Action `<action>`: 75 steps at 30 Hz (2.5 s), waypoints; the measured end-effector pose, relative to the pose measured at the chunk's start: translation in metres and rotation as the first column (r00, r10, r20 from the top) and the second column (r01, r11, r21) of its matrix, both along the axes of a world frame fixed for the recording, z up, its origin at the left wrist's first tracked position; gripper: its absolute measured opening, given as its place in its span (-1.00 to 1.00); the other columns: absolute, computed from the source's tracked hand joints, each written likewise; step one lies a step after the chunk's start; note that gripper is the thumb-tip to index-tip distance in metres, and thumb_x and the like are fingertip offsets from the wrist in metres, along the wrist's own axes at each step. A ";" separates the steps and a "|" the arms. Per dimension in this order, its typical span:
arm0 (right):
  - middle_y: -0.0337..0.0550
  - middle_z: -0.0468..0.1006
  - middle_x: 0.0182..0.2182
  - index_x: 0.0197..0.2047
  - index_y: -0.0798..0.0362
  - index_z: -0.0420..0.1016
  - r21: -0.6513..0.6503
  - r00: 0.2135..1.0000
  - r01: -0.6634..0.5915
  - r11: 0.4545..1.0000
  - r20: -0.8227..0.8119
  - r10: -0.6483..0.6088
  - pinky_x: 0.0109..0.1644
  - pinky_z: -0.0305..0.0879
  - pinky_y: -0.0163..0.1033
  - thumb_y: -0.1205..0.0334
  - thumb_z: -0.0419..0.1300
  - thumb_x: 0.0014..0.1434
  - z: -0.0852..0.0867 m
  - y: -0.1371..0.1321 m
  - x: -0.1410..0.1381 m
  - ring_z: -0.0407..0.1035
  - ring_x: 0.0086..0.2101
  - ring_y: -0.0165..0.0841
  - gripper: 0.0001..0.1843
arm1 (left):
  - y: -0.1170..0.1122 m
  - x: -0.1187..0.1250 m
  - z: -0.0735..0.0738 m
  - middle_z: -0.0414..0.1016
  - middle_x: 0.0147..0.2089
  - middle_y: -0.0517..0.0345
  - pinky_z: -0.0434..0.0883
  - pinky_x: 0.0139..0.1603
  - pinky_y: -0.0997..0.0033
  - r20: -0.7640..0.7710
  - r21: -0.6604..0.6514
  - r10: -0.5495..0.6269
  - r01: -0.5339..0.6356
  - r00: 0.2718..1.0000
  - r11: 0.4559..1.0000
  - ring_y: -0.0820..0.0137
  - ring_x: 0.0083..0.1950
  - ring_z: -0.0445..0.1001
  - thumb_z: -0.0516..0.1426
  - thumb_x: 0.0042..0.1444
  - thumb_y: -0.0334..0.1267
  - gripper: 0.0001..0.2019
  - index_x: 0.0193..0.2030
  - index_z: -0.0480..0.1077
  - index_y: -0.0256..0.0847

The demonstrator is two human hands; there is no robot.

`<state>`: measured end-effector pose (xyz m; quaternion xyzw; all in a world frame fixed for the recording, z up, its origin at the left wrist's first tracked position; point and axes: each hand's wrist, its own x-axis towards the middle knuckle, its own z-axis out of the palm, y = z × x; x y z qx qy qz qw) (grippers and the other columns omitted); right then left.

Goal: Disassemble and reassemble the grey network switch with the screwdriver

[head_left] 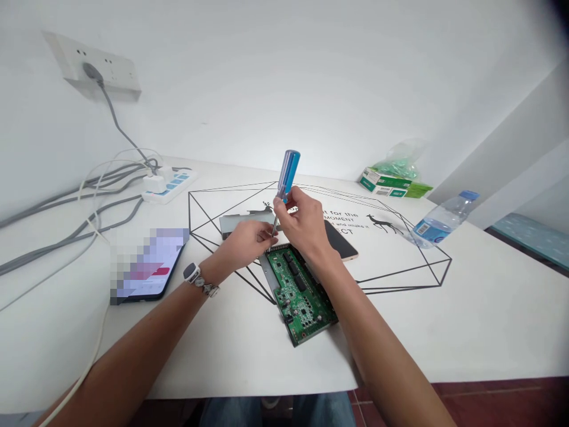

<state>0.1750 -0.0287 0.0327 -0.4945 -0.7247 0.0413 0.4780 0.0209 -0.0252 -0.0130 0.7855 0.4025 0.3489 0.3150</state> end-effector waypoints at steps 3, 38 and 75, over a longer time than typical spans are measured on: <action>-0.21 0.59 -0.36 -0.31 -0.02 0.38 -0.050 0.991 -0.124 0.991 -0.056 0.121 -0.36 0.25 -0.22 0.05 0.07 0.31 -0.003 0.001 0.006 0.43 -0.43 -0.36 -0.77 | 0.000 -0.002 0.003 0.65 -0.16 0.03 0.51 -0.09 0.33 0.083 -0.098 -0.065 0.073 0.994 0.992 0.26 -0.13 0.62 0.16 0.18 -0.27 -0.81 -0.12 0.53 -0.26; -0.07 0.62 -0.20 -0.14 0.04 0.48 -0.105 0.877 -0.320 0.942 -0.408 0.252 -0.22 0.47 -0.19 -0.07 0.24 0.23 -0.001 -0.006 0.000 0.54 -0.22 -0.29 -0.66 | 0.000 -0.002 0.004 0.59 -0.39 0.08 0.49 -0.29 0.35 0.111 -0.063 0.053 -0.046 0.992 0.997 0.29 -0.33 0.58 0.24 0.08 -0.23 -0.87 -0.34 0.51 -0.26; -0.17 0.58 -0.35 -0.31 0.05 0.51 -0.187 0.916 -0.306 0.934 -0.324 0.235 -0.13 0.45 -0.14 0.15 0.26 0.17 -0.016 -0.005 0.010 0.48 -0.30 -0.32 -0.86 | 0.001 -0.004 0.003 0.53 -0.46 0.16 0.35 -0.43 0.45 0.032 0.045 0.082 -0.084 0.996 0.995 0.38 -0.43 0.47 0.23 0.11 -0.14 -0.80 -0.42 0.46 -0.22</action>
